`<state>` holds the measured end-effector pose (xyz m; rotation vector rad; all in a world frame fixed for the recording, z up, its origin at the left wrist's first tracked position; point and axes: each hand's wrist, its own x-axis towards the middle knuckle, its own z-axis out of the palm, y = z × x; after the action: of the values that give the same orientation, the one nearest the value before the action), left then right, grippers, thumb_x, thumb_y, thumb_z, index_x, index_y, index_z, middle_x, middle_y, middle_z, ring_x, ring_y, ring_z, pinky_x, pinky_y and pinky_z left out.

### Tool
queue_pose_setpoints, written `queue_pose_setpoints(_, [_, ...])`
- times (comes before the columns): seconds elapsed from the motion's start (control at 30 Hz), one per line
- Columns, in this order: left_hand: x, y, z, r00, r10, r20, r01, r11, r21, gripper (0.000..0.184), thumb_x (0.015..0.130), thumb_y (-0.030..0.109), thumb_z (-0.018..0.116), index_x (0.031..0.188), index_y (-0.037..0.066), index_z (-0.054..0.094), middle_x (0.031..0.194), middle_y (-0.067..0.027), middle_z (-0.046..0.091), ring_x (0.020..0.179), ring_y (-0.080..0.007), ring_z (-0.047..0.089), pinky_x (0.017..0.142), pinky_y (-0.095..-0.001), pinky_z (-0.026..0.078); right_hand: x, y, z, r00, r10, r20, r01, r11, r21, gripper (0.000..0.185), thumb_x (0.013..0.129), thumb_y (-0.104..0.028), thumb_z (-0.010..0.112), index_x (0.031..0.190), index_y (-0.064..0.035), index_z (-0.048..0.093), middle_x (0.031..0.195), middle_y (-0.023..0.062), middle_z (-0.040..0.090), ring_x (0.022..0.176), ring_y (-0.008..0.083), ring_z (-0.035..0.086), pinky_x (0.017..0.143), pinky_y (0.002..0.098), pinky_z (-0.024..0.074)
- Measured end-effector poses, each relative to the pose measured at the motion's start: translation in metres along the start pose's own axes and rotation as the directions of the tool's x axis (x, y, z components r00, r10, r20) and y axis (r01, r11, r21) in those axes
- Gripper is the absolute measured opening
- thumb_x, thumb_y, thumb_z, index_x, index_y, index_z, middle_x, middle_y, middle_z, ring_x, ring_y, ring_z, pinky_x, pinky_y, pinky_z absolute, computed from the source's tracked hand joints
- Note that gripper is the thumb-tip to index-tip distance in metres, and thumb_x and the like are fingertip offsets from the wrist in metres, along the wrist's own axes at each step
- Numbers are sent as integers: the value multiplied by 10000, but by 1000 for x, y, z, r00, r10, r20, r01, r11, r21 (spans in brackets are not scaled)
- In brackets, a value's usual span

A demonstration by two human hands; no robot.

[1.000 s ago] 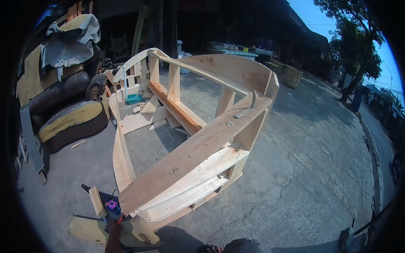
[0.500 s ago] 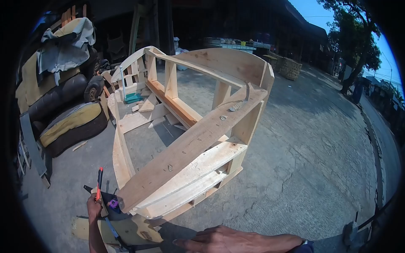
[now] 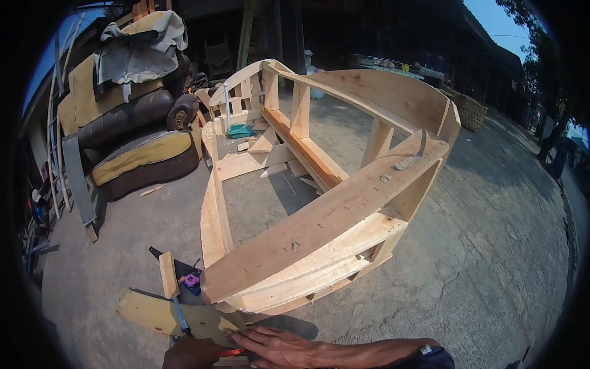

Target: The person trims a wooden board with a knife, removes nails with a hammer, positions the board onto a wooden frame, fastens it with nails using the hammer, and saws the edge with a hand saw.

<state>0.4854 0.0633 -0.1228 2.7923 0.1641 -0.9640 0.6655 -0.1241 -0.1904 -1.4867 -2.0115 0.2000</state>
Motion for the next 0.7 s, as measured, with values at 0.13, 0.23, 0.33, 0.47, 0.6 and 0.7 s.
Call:
queue_pose_setpoints(0.13, [17, 25, -5, 963, 234, -134, -243, 968, -60, 316, 832, 130, 617, 1139, 69, 663, 1040, -140, 676, 948, -361, 657, 780, -446, 529, -13, -6, 33, 978, 202, 55, -208, 968, 138, 630, 908, -270, 687, 1436, -20, 450, 1370, 213, 537, 1311, 316, 485, 1097, 442, 371])
queue_pose_setpoints(0.23, [14, 34, -12, 779, 363, -511, -501, 851, -159, 275, 845, 153, 626, 1096, 46, 661, 966, -151, 671, 908, -376, 649, 781, -448, 525, -11, 9, 13, 820, 431, 377, -517, 840, 165, 591, 937, -258, 624, 1459, -67, 423, 1295, 237, 577, 1202, 371, 556, 1014, 474, 442])
queue_pose_setpoints(0.33, [15, 22, -22, 594, 218, -774, -585, 777, -230, 298, 888, 143, 631, 1165, 35, 632, 1046, -164, 650, 980, -332, 647, 877, -436, 506, -22, 24, -5, 515, 568, 642, -723, 690, -30, 539, 947, -238, 550, 1462, -127, 433, 1144, 254, 659, 1025, 427, 659, 873, 518, 529])
queue_pose_setpoints(0.47, [54, -33, -14, 164, -356, -920, -445, 805, -391, 503, 939, 144, 608, 1406, 11, 476, 1301, -196, 529, 1243, -337, 511, 1055, -453, 416, -37, 30, -19, 320, 714, 623, -606, 660, -445, 496, 931, -214, 557, 1423, -188, 504, 1061, 210, 696, 1009, 383, 691, 810, 515, 552])
queue_pose_setpoints(0.6, [134, -82, 31, 232, -823, -519, -681, 244, -690, 523, 984, 209, 612, 1431, 14, 424, 1409, -148, 446, 1321, -289, 427, 1105, -421, 363, -54, 34, -23, 59, 538, 841, -386, 789, -478, 510, 909, -175, 593, 1410, -186, 497, 1113, 140, 697, 1055, 362, 678, 831, 501, 554])
queue_pose_setpoints(0.7, [161, -78, 33, 527, -745, -409, -818, -314, -481, 451, 1010, 246, 588, 1374, 6, 475, 1347, -117, 514, 1266, -245, 493, 1070, -399, 406, -61, 37, -25, 111, 527, 843, -478, 772, -420, 515, 905, -166, 597, 1408, -185, 493, 1125, 132, 695, 1066, 358, 673, 837, 499, 554])
